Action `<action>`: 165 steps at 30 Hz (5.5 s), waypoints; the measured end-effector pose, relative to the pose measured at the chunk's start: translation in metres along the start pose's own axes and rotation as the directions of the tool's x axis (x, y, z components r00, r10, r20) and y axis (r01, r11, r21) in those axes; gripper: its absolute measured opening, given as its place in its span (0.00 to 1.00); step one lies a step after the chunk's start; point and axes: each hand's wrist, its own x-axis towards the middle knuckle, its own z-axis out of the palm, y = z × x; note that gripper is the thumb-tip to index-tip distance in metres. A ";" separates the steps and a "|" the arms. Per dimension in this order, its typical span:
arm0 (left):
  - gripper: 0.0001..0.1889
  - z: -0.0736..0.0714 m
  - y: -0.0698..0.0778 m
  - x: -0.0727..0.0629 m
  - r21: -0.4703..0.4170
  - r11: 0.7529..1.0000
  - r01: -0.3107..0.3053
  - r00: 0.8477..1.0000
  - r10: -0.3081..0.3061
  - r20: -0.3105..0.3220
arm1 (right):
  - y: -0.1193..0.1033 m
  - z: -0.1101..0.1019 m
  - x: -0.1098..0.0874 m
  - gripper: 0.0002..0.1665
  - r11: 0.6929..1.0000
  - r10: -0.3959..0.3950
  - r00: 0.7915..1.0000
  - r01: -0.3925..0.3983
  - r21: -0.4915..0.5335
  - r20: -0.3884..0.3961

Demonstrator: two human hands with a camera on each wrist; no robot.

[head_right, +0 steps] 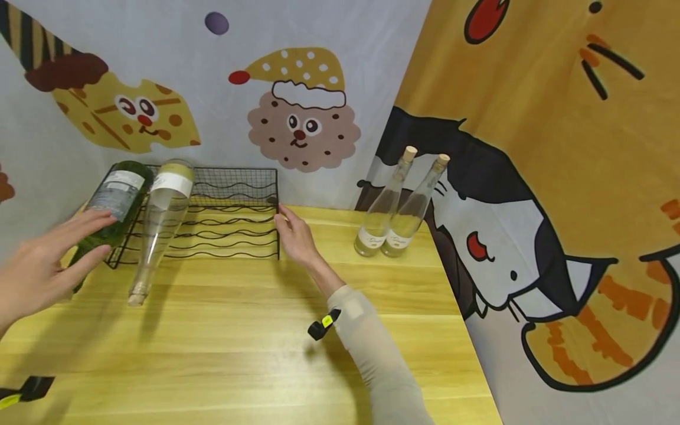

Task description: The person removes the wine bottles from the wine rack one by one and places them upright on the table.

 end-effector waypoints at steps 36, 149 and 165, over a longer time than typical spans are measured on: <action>0.42 0.040 0.025 0.002 0.078 0.926 -0.368 0.923 0.355 0.148 | 0.002 -0.001 0.000 0.40 0.999 -0.021 1.000 0.022 -0.029 0.015; 0.29 -0.021 0.163 0.062 -0.247 0.809 -0.534 0.766 0.338 -0.547 | 0.004 -0.001 0.000 0.37 1.000 -0.016 1.000 0.016 -0.004 0.022; 0.28 0.006 0.158 0.058 -0.285 0.814 -0.506 0.837 0.383 -0.392 | 0.005 0.000 0.002 0.38 1.000 -0.014 1.000 0.013 0.008 0.022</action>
